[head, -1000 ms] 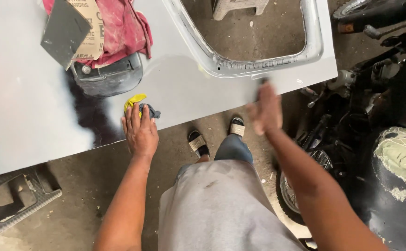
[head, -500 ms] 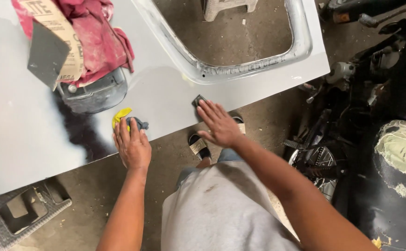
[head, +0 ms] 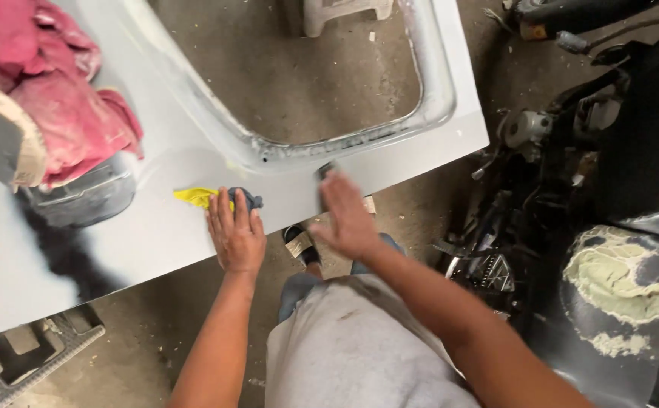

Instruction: The person sands a white car door panel using a sanding block and a yellow cloth. They repeatedly dip the tools into a green bucket of water to wet them before continuing to sand the surface and edges of the panel.

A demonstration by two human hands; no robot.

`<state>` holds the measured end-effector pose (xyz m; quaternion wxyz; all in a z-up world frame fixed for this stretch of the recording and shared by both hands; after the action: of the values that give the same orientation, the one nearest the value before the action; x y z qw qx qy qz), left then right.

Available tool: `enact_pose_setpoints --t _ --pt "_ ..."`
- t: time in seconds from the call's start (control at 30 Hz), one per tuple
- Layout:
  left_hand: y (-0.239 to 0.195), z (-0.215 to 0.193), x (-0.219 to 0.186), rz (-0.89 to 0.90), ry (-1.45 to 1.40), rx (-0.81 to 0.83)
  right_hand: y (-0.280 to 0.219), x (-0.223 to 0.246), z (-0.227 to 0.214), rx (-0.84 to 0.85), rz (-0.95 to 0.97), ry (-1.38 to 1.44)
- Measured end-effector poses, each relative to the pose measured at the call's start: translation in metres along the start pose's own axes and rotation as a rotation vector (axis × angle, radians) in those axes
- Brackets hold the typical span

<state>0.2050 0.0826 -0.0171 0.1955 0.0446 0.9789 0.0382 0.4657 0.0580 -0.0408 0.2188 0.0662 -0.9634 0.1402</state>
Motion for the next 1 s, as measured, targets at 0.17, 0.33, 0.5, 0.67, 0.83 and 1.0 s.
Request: enact_pose_setpoints --t 0.17,0.33,0.5,0.67,0.83,1.0 --pt "0.018 0.038 -0.074 0.081 -0.017 0.110 -0.007 -0.065 0.010 0.191 -0.222 -0.190" --pt "0.042 0.091 -0.160 0.289 -0.036 0.236 -0.031 -0.213 -0.061 -0.073 0.159 -0.151" --pt "0.059 0.166 -0.264 0.511 -0.183 0.380 -0.037 -0.256 -0.061 -0.163 0.153 -0.104" --pt "0.079 0.230 -0.354 0.593 -0.046 0.511 -0.036 -0.263 -0.053 -0.350 0.245 0.043" --pt "0.080 0.226 -0.356 0.546 -0.090 0.652 -0.035 -0.266 -0.058 -0.404 0.317 0.142" --pt "0.053 0.164 -0.267 0.694 -0.178 0.460 -0.033 -0.271 -0.050 -0.428 0.350 0.151"
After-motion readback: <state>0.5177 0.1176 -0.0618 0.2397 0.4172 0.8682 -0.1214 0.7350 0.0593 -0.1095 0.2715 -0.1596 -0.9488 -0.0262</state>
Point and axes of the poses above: each hand's wrist, its own y-axis towards the middle knuckle, its own z-axis out of the palm, x = y × z, the point moved 5 cm from there along y, towards the middle knuckle, and after that the axes turned 8 degrees about -y, right-handed, at the moved point
